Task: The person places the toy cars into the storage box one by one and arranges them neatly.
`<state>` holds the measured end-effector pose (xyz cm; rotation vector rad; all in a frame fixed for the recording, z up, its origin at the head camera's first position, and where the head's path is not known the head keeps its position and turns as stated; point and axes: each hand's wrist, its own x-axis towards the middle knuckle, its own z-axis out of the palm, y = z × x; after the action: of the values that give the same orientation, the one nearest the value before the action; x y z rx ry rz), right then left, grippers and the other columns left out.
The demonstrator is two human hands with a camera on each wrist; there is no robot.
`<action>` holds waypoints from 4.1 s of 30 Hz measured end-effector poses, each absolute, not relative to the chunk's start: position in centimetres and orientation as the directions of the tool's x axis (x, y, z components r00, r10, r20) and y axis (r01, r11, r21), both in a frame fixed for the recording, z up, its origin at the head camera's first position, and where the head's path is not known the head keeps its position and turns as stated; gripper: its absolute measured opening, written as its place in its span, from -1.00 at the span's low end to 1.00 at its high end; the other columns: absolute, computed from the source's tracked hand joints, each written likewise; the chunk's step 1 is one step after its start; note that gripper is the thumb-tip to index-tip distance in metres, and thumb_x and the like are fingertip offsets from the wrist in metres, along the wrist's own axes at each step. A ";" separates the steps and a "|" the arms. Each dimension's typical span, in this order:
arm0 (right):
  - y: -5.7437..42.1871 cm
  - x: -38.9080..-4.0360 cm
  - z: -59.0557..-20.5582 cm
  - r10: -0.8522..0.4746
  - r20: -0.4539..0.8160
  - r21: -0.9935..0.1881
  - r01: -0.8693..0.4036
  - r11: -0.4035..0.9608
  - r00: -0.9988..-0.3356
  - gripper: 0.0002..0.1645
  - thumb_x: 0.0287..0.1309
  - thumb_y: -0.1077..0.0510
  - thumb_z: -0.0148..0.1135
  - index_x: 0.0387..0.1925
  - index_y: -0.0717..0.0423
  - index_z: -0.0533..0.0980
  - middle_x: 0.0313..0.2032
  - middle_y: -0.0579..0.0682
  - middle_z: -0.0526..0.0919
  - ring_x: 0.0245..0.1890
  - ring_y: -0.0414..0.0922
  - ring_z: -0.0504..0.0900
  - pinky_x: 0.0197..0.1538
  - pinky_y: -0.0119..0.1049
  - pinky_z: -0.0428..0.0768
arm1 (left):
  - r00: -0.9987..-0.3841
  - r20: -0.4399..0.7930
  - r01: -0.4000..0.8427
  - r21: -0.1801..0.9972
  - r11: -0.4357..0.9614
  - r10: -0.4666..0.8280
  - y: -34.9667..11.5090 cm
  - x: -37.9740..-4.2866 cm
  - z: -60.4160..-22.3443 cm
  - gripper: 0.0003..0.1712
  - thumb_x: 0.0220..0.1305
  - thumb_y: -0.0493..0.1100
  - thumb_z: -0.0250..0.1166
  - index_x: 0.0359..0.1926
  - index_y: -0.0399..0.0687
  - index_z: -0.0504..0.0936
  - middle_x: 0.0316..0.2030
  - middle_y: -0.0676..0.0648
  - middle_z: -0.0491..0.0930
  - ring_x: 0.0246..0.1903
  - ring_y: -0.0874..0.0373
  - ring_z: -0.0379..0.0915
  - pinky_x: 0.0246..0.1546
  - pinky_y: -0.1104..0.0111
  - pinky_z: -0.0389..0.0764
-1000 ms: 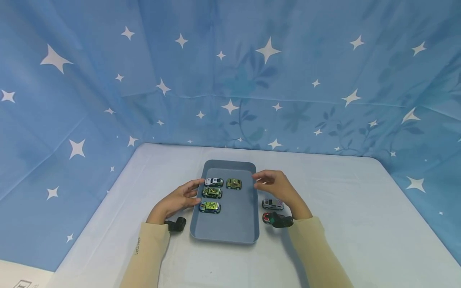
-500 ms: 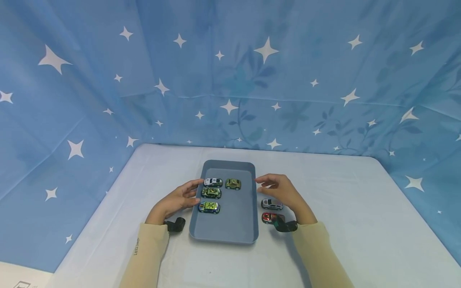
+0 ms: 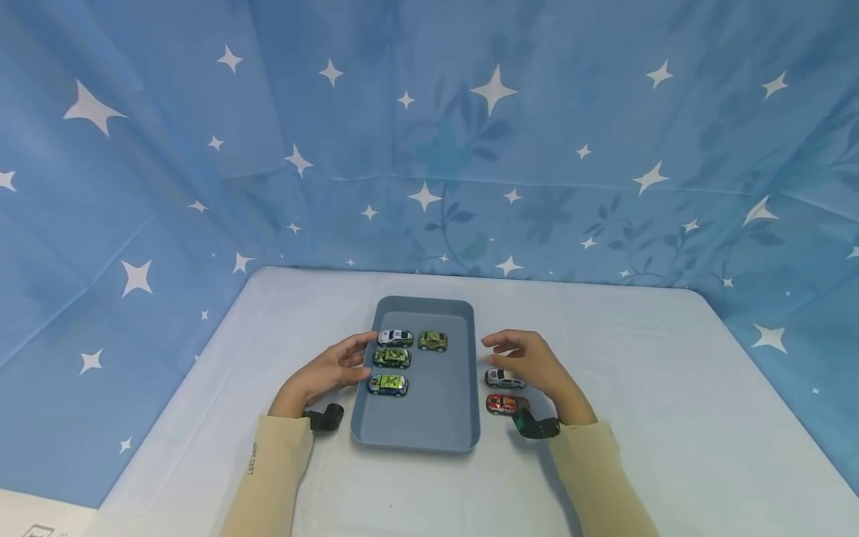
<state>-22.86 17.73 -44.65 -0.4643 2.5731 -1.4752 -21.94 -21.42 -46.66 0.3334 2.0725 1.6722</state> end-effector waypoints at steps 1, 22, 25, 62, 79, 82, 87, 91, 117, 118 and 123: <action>17.8 -22.8 -44.7 -0.332 0.029 -0.861 -0.193 0.470 -0.943 -0.61 0.40 0.25 0.42 0.18 0.35 0.67 0.14 0.31 0.73 0.02 0.19 0.76 -0.06 0.00 0.75 | -0.867 -0.193 -0.093 0.968 0.233 0.459 -21.4 -21.9 -46.6 -0.10 0.53 -0.35 0.27 0.71 -0.28 0.04 0.69 -0.46 -0.16 0.62 -0.53 -0.16 0.50 -0.30 0.24; 19.1 -22.2 -45.4 -0.321 0.048 -0.837 -0.214 0.504 -0.946 -0.62 0.35 0.25 0.48 0.13 0.34 0.70 0.14 0.25 0.75 0.16 0.26 0.67 0.20 0.21 0.67 | -0.868 -0.214 -0.128 0.968 0.213 0.449 -21.4 -22.2 -47.0 -0.11 0.54 -0.37 0.26 0.72 -0.23 0.05 0.70 -0.42 -0.18 0.65 -0.47 -0.21 0.53 -0.25 0.20; 19.4 -22.0 -45.5 -0.305 0.022 -0.836 -0.185 0.517 -0.952 -0.61 0.35 0.23 0.47 0.14 0.32 0.70 0.17 0.25 0.74 0.18 0.27 0.67 0.19 0.24 0.67 | -0.868 -0.213 -0.124 0.967 0.220 0.448 -21.5 -22.3 -47.1 -0.11 0.54 -0.36 0.25 0.73 -0.23 0.05 0.70 -0.42 -0.19 0.65 -0.47 -0.21 0.54 -0.26 0.19; 21.1 -22.1 -46.8 -0.328 -0.103 -0.829 -0.101 0.550 -0.939 -0.56 0.26 0.27 0.51 0.15 0.31 0.70 0.09 0.23 0.78 0.09 0.18 0.74 0.28 0.32 0.57 | -0.864 -0.208 -0.109 0.967 0.232 0.459 -21.6 -22.2 -47.0 -0.10 0.54 -0.33 0.27 0.72 -0.23 0.05 0.70 -0.44 -0.20 0.64 -0.51 -0.23 0.53 -0.27 0.20; 21.0 -22.1 -46.7 -0.332 -0.122 -0.817 -0.095 0.568 -0.935 -0.56 0.18 0.32 0.57 0.10 0.31 0.71 0.10 0.22 0.77 0.21 0.26 0.70 0.36 0.31 0.54 | -0.858 -0.200 -0.100 0.969 0.227 0.473 -21.7 -22.2 -46.9 -0.09 0.54 -0.34 0.26 0.73 -0.25 0.01 0.70 -0.45 -0.21 0.64 -0.51 -0.23 0.53 -0.27 0.20; 20.9 -22.1 -46.6 -0.321 -0.127 -0.806 -0.091 0.585 -0.939 -0.57 0.17 0.31 0.58 0.08 0.31 0.71 0.06 0.20 0.78 0.13 0.18 0.72 0.30 0.26 0.58 | -0.858 -0.199 -0.099 0.969 0.228 0.474 -21.7 -22.1 -46.8 -0.09 0.54 -0.34 0.26 0.73 -0.25 0.00 0.69 -0.46 -0.22 0.63 -0.52 -0.24 0.52 -0.29 0.20; 21.0 -22.2 -46.7 -0.310 -0.122 -0.783 -0.101 0.614 -0.943 -0.62 0.14 0.30 0.60 0.01 0.27 0.73 -0.05 0.12 0.79 -0.03 0.04 0.71 0.15 0.11 0.62 | -0.857 -0.204 -0.103 0.968 0.229 0.474 -21.7 -22.0 -46.6 -0.07 0.54 -0.33 0.27 0.73 -0.26 -0.01 0.69 -0.48 -0.23 0.63 -0.54 -0.25 0.52 -0.30 0.19; 21.0 -22.3 -47.1 -0.306 -0.123 -0.775 -0.101 0.623 -0.944 -0.65 0.15 0.28 0.60 -0.02 0.24 0.74 -0.08 0.06 0.78 -0.05 0.00 0.70 0.12 0.08 0.62 | -0.855 -0.209 -0.109 0.967 0.230 0.475 -21.7 -22.1 -46.7 -0.07 0.55 -0.33 0.27 0.73 -0.25 -0.02 0.69 -0.49 -0.23 0.63 -0.53 -0.26 0.52 -0.30 0.19; 21.0 -22.3 -45.7 -0.275 -0.110 -0.764 -0.096 0.638 -0.955 -0.64 0.12 0.23 0.61 -0.03 0.18 0.75 -0.06 0.06 0.80 0.05 0.17 0.73 0.14 0.29 0.63 | -0.854 -0.207 -0.105 0.967 0.231 0.477 -21.6 -22.6 -46.5 -0.07 0.54 -0.33 0.27 0.74 -0.24 -0.01 0.69 -0.48 -0.21 0.63 -0.53 -0.25 0.52 -0.29 0.20; 20.9 -22.3 -45.6 -0.274 -0.106 -0.761 -0.099 0.641 -0.956 -0.65 0.13 0.24 0.61 -0.03 0.18 0.75 -0.06 0.06 0.80 0.05 0.17 0.73 0.13 0.28 0.63 | -0.854 -0.206 -0.103 0.967 0.233 0.478 -21.6 -22.6 -46.5 -0.07 0.54 -0.33 0.27 0.74 -0.24 -0.01 0.69 -0.48 -0.21 0.63 -0.53 -0.24 0.52 -0.29 0.21; 21.0 -22.2 -44.8 -0.275 -0.080 -0.755 -0.122 0.645 -0.958 -0.68 0.15 0.27 0.59 -0.03 0.19 0.75 -0.07 0.07 0.79 0.00 0.14 0.72 0.00 0.13 0.67 | -0.852 -0.200 -0.100 0.969 0.225 0.483 -21.5 -22.8 -46.4 -0.07 0.54 -0.34 0.27 0.74 -0.24 -0.02 0.69 -0.47 -0.22 0.64 -0.52 -0.25 0.53 -0.28 0.19</action>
<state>-22.21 21.01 -44.81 -0.3262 2.6754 -1.2073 -22.83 -21.54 -46.43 0.3518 2.0405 1.6671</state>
